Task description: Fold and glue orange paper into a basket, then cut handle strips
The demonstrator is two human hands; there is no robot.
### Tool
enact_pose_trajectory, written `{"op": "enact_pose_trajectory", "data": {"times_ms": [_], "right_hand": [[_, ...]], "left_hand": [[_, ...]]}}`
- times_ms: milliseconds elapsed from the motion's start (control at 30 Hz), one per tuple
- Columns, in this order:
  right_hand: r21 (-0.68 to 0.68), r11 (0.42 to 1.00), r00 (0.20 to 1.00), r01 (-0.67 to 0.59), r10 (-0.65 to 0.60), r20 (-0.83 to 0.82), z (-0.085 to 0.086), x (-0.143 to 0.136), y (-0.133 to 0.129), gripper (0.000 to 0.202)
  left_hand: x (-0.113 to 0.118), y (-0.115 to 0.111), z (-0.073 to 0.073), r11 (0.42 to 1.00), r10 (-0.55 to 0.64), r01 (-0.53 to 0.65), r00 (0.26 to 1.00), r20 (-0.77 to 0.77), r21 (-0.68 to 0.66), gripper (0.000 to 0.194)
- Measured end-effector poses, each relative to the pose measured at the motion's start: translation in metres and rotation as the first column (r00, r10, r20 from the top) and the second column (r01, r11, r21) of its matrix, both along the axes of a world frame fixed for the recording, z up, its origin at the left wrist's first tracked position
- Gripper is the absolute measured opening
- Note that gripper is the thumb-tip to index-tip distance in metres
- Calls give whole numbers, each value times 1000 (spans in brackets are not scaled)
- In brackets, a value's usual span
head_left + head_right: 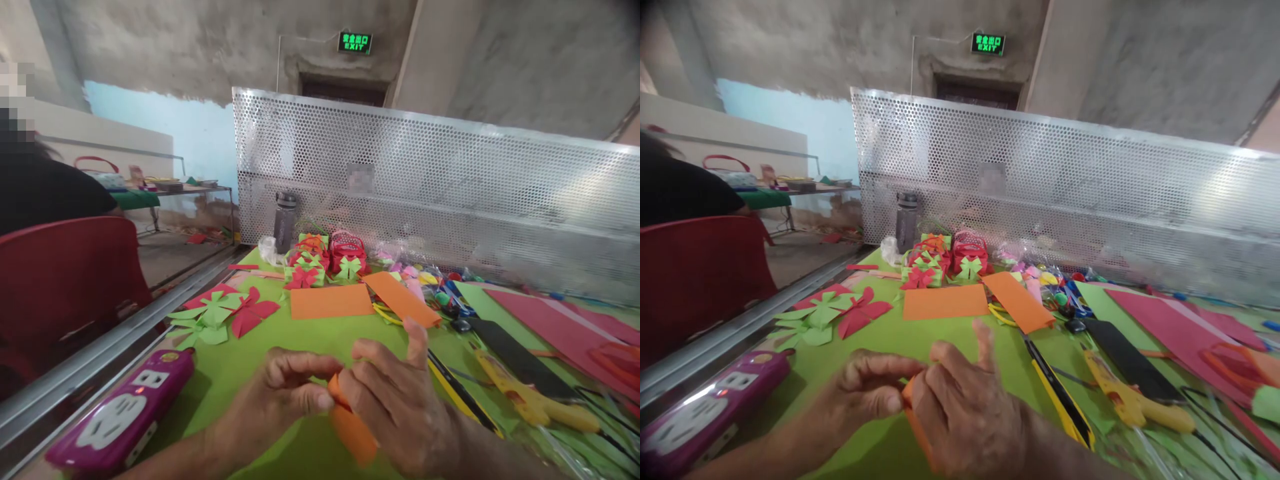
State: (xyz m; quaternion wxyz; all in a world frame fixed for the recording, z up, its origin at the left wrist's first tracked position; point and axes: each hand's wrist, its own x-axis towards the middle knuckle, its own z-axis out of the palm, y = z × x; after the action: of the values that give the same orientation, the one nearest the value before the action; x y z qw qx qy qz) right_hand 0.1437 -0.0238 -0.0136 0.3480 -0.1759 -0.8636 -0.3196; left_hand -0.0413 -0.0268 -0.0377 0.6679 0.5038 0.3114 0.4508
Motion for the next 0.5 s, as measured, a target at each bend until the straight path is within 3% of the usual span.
{"op": "enact_pose_trajectory", "data": {"times_ms": [200, 367, 500], "right_hand": [[-48, 997, 998, 57, -59, -29, 0, 0, 0, 28], [-78, 988, 989, 137, -140, -40, -3, 3, 5, 36], [-147, 982, 991, 121, -128, -42, -1, 3, 6, 38]], "left_hand": [[-3, 2, 4, 992, -75, 80, 996, -51, 102, 24], [-8, 5, 6, 945, 62, 28, 963, -263, 326, 25], [-10, 5, 12, 908, 75, 76, 938, -338, 412, 22]]}}
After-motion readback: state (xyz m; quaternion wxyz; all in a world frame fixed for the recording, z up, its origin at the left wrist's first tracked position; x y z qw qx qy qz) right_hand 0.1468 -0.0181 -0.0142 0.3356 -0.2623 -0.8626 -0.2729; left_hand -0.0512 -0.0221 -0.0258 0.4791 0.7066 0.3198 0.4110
